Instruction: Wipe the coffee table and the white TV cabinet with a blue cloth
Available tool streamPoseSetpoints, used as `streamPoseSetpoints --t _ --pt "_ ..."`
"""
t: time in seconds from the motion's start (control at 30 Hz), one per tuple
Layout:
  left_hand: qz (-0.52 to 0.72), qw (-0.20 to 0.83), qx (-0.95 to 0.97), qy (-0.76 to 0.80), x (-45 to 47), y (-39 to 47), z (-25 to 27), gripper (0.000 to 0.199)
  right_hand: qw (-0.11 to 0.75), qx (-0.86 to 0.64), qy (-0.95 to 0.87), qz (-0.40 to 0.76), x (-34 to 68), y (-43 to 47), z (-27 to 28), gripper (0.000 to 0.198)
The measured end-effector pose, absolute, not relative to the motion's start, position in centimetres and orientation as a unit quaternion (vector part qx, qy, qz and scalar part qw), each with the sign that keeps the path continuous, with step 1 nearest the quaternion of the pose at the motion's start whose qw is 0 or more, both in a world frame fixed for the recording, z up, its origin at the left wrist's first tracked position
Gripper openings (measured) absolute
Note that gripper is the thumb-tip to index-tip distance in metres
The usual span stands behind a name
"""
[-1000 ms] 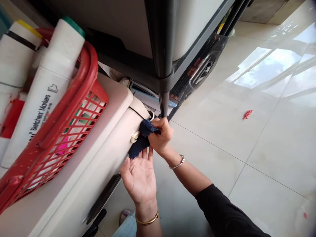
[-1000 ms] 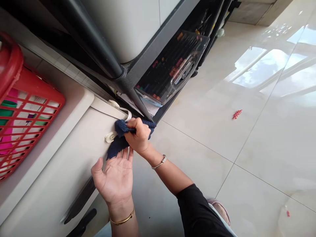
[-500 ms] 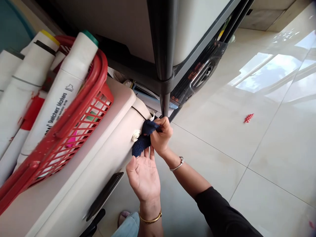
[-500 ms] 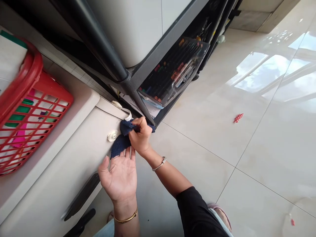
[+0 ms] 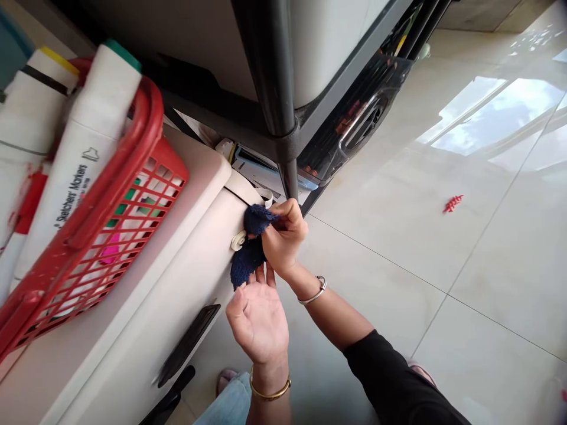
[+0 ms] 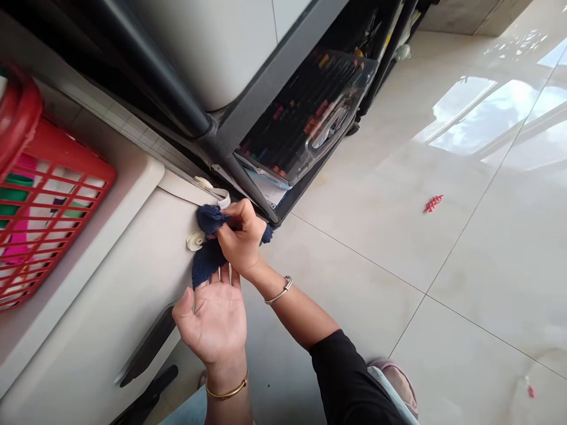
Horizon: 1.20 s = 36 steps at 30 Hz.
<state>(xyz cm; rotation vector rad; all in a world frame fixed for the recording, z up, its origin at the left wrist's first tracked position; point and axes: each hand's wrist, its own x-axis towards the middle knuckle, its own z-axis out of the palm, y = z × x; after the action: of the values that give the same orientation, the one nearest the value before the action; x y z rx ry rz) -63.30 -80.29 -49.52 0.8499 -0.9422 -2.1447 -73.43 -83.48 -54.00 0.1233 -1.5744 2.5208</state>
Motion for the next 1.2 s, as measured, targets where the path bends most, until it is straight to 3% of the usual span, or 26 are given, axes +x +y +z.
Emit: streamPoseSetpoints --t 0.3,0.43,0.57,0.8,1.2 --pt "-0.825 0.314 0.338 -0.327 -64.0 -80.3 -49.6 0.035 0.144 0.056 -0.557 0.816 -73.0 -83.2 -57.6 0.02" --pt "-0.822 0.317 0.329 -0.339 -63.3 -80.2 -49.6 0.036 0.194 0.073 -0.568 0.796 -73.4 -83.6 -56.7 0.02" --pt "-0.823 0.325 0.316 -0.342 -62.8 -80.2 -48.8 0.033 0.191 0.094 -0.592 0.777 -74.5 -83.6 -55.0 0.016" --pt "-0.833 0.325 0.293 -0.339 -63.1 -80.1 -48.7 0.034 0.216 0.097 -0.633 0.737 -74.1 -82.5 -57.7 0.013" --pt "-0.824 0.353 0.288 -0.338 -62.9 -80.0 -48.3 0.032 0.217 0.098 -0.626 0.743 -74.0 -83.1 -56.9 0.012"
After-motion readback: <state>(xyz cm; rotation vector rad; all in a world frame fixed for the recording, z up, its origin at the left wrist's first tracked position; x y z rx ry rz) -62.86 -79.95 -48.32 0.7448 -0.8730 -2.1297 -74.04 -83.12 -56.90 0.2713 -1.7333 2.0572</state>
